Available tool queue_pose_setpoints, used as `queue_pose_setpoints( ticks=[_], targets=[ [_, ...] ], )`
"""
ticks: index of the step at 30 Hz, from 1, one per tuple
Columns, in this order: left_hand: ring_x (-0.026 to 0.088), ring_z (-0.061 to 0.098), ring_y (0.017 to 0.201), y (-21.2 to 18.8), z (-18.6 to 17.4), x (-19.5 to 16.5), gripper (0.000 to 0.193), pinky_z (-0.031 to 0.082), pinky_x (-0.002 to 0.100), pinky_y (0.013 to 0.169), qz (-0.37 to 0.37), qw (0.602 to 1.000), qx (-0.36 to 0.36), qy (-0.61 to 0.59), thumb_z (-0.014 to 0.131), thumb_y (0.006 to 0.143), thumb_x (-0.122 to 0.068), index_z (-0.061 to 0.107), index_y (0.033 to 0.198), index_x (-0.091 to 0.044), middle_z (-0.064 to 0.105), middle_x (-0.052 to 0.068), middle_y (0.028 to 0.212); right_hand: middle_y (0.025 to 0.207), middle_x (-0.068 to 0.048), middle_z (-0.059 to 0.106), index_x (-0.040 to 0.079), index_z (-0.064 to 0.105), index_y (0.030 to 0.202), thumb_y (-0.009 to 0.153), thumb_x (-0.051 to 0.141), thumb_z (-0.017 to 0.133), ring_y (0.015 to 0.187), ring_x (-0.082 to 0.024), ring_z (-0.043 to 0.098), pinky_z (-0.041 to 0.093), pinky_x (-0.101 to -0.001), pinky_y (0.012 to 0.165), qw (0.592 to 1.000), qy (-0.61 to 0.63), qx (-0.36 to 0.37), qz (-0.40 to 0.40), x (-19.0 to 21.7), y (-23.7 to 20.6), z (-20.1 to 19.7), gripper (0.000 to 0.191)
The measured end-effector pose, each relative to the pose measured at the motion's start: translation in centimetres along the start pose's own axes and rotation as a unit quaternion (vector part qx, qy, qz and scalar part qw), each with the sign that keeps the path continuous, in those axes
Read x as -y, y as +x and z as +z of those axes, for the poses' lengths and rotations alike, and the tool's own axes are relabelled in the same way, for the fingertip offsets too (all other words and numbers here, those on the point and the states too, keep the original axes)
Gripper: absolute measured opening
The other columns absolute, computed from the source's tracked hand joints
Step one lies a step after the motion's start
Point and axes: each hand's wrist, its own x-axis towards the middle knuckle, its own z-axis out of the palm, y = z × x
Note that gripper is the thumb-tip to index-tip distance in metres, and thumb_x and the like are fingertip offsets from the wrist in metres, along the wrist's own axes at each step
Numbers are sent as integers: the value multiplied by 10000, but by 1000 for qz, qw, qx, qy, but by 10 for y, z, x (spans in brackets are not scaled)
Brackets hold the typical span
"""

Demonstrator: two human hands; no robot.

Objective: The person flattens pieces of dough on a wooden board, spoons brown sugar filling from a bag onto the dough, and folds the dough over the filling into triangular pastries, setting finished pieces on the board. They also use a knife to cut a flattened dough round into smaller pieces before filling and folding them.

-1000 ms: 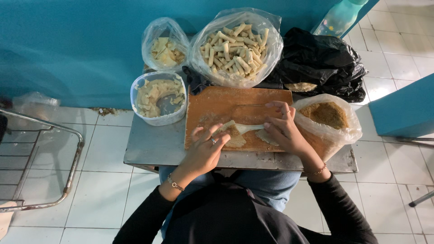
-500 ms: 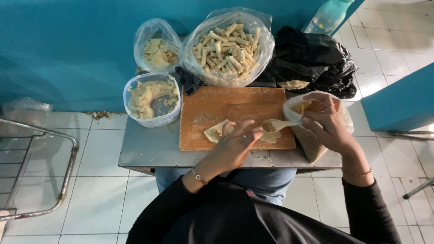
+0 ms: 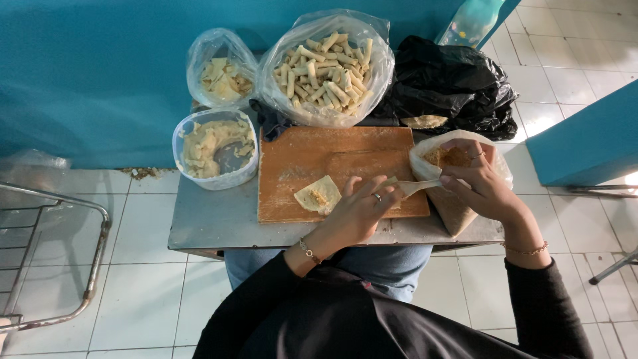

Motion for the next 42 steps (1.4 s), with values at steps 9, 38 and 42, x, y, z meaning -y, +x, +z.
queue_pose_setpoints(
  ticks=[9, 38, 42],
  targets=[
    [307, 441, 1405, -4, 8, 4, 670, 336, 663, 1039, -3, 1000, 19, 0, 661, 853, -6, 380, 1444, -148, 597, 69, 1326, 1363, -120, 553, 23, 749, 1013, 974, 262, 609, 1426, -331, 362, 387, -441, 1124, 999, -29, 7, 24, -8, -2, 2, 280],
    [261, 588, 1029, -76, -110, 29, 251, 382, 467, 952, -237, 945, -130, 183, 768, 890, -252, 682, 1083, -117, 627, 43, 1031, 1481, -207, 383, 30, 589, 1276, 1053, 381, 694, 1374, -419, 250, 309, -537, 1091, 899, -142, -375, 174, 38, -36, 37, 429],
    [259, 581, 991, -74, -100, 26, 217, 376, 486, 913, -253, 941, -91, 205, 789, 876, -318, 708, 957, -133, 598, 24, 986, 1253, -22, 638, 224, 754, 978, 814, 398, 813, 1254, -299, 468, 307, -526, 954, 946, -220, -224, 82, 106, -1, 116, 246]
  ],
)
